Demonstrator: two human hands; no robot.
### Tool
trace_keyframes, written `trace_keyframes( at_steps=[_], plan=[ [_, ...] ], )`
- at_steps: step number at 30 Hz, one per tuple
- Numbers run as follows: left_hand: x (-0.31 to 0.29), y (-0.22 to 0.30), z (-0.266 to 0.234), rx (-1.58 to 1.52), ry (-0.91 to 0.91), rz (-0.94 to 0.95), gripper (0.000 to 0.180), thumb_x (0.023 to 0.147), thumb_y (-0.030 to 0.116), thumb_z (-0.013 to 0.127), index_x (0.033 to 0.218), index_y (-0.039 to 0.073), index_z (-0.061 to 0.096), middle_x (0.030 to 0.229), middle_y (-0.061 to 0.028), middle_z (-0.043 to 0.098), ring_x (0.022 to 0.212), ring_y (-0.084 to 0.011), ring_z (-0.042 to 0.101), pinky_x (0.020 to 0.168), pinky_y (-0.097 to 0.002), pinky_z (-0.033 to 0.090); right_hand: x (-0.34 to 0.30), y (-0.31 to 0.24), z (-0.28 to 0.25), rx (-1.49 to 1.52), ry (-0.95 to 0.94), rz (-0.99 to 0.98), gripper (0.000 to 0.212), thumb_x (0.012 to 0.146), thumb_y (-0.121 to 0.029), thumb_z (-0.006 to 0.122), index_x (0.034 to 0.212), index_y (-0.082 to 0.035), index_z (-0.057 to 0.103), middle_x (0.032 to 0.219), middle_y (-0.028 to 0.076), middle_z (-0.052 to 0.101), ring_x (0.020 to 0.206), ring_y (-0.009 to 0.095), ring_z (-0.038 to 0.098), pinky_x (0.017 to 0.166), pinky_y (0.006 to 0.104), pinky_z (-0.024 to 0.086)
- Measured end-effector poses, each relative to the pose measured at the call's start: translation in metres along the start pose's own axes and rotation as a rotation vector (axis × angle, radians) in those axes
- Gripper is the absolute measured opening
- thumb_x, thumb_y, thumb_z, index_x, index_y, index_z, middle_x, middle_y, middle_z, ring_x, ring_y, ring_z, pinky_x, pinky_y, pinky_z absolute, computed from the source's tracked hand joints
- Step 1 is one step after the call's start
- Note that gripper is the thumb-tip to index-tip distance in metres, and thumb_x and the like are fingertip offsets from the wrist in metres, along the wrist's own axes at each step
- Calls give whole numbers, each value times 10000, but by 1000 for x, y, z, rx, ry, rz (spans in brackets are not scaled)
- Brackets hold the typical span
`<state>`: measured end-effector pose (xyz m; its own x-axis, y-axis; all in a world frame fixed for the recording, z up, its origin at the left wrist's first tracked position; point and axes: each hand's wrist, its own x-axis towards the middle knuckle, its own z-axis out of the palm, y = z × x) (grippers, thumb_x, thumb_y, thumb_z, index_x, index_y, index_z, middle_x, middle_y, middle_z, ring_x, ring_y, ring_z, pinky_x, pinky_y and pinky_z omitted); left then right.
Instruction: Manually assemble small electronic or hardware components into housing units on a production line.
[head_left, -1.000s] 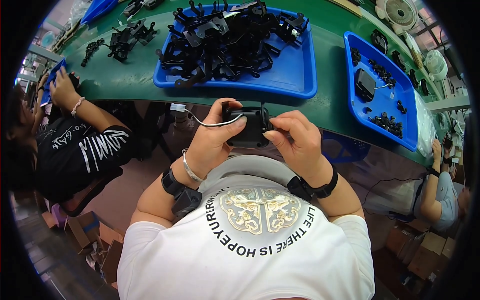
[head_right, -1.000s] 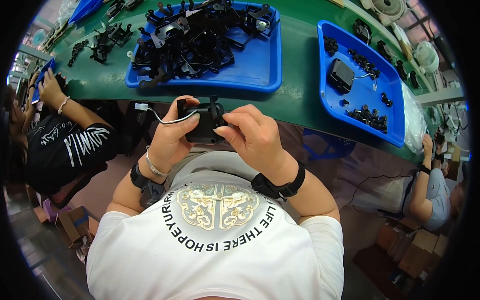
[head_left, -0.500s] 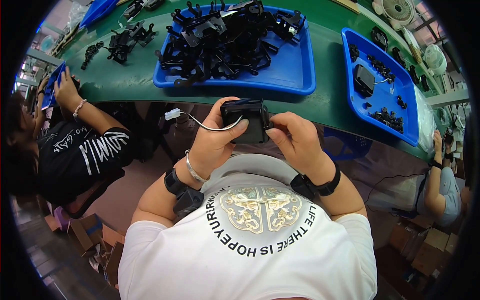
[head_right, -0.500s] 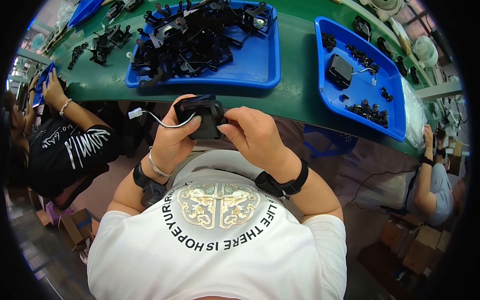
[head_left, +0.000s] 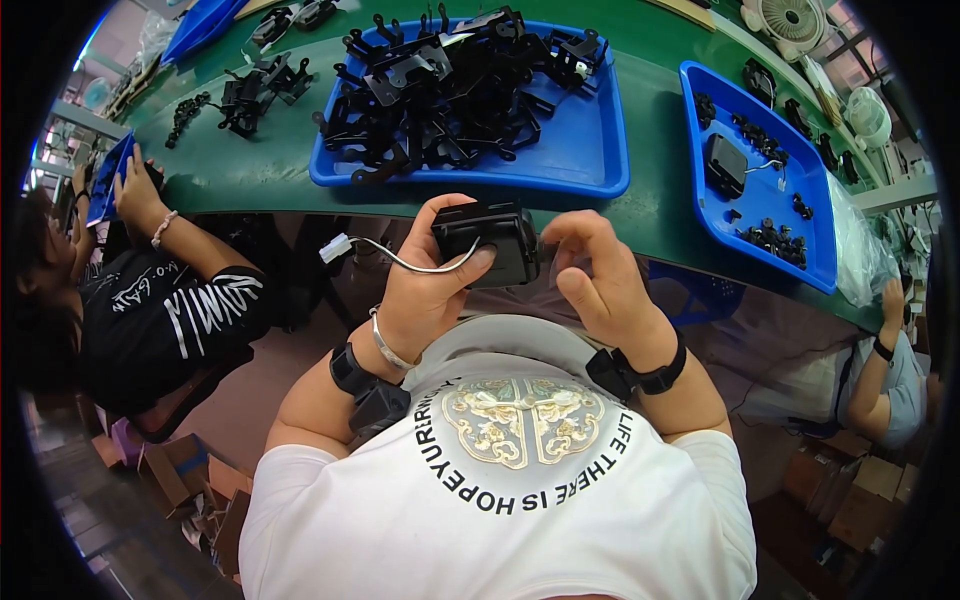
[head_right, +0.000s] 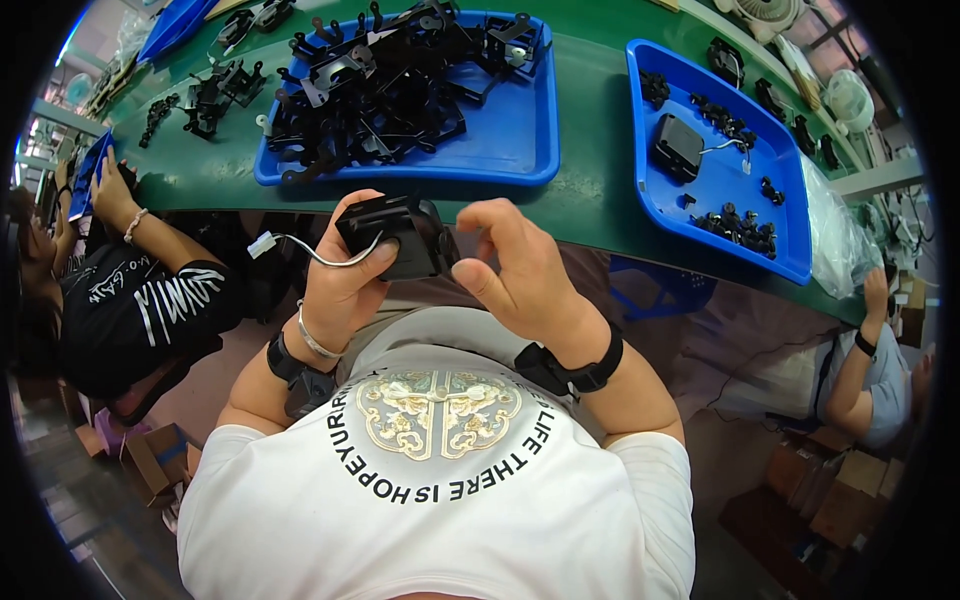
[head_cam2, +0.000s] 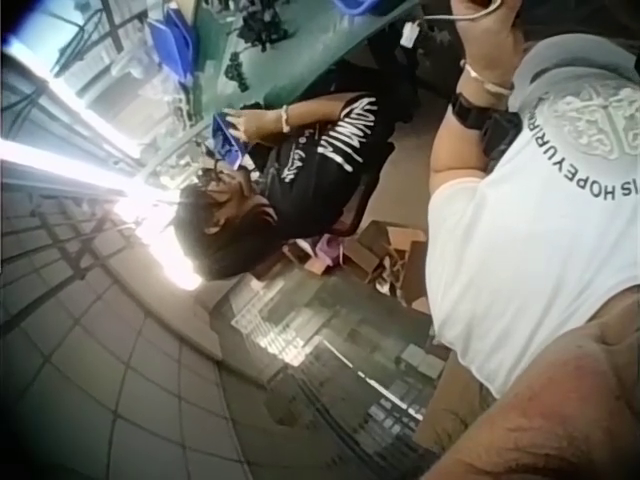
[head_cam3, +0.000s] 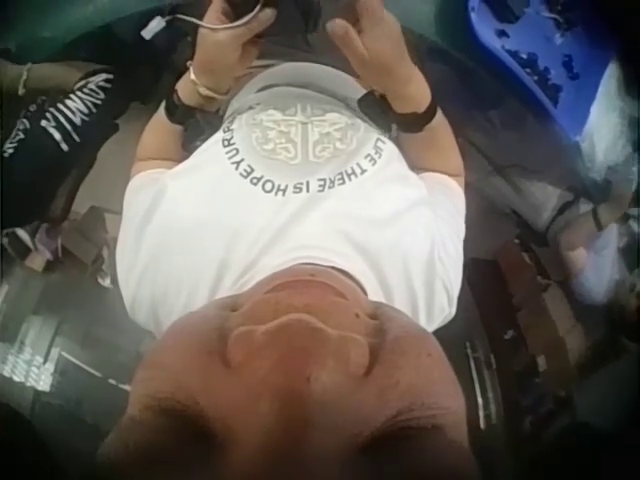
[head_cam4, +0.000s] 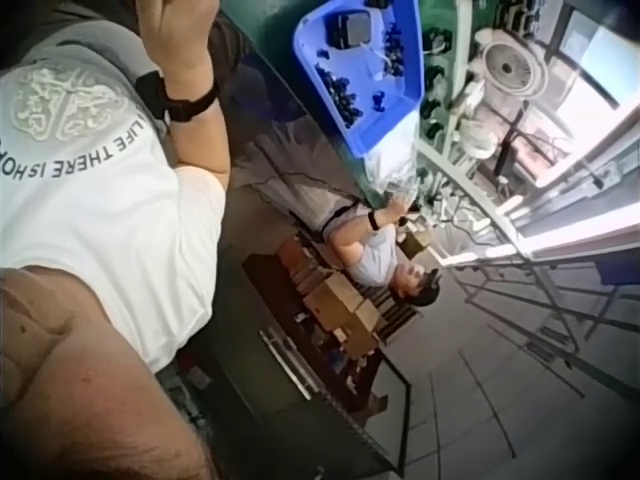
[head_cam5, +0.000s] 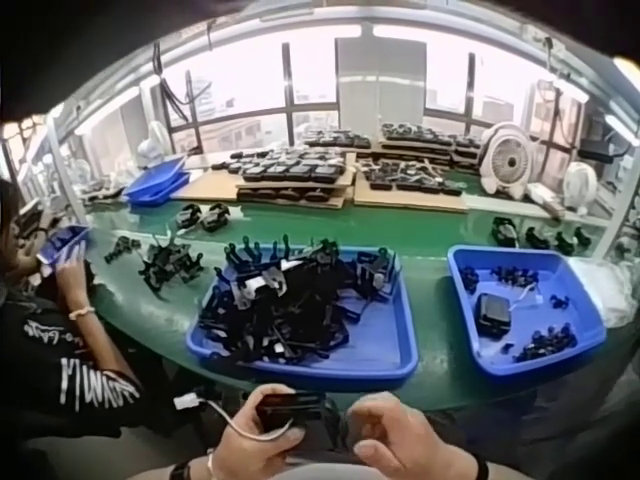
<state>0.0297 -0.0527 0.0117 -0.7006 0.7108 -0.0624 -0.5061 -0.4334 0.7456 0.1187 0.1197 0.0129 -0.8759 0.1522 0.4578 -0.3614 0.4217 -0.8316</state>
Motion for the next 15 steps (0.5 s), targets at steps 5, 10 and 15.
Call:
trace_keyframes(
  at_steps=[5, 10, 15],
  plan=[
    [-1, -1, 1, 161, -6, 52, 474, 768, -87, 612, 1163, 84, 413, 1039, -29, 525, 970, -104, 510, 859, -240, 432, 3, 4, 9, -55, -172, 222, 347, 934, -355, 450, 985, -12, 469, 780, 42, 514, 627, 107, 434, 580, 242, 385],
    [-1, 2, 4, 515, -55, 225, 483, 759, -75, 628, 1159, 90, 413, 1049, -18, 492, 955, -94, 493, 841, -227, 423, 6, -7, 19, 87, 120, 120, 215, 931, -226, 465, 874, -21, 487, 670, 14, 488, 602, 87, 425, 551, 241, 372],
    [-6, 4, 11, 530, -117, 244, 457, 758, -39, 655, 1136, 88, 432, 1040, -27, 514, 941, -97, 505, 813, -230, 438, 9, 3, 18, 70, 186, 86, 174, 929, -164, 470, 821, -29, 491, 647, 15, 469, 588, 84, 415, 530, 241, 368]
  ],
)
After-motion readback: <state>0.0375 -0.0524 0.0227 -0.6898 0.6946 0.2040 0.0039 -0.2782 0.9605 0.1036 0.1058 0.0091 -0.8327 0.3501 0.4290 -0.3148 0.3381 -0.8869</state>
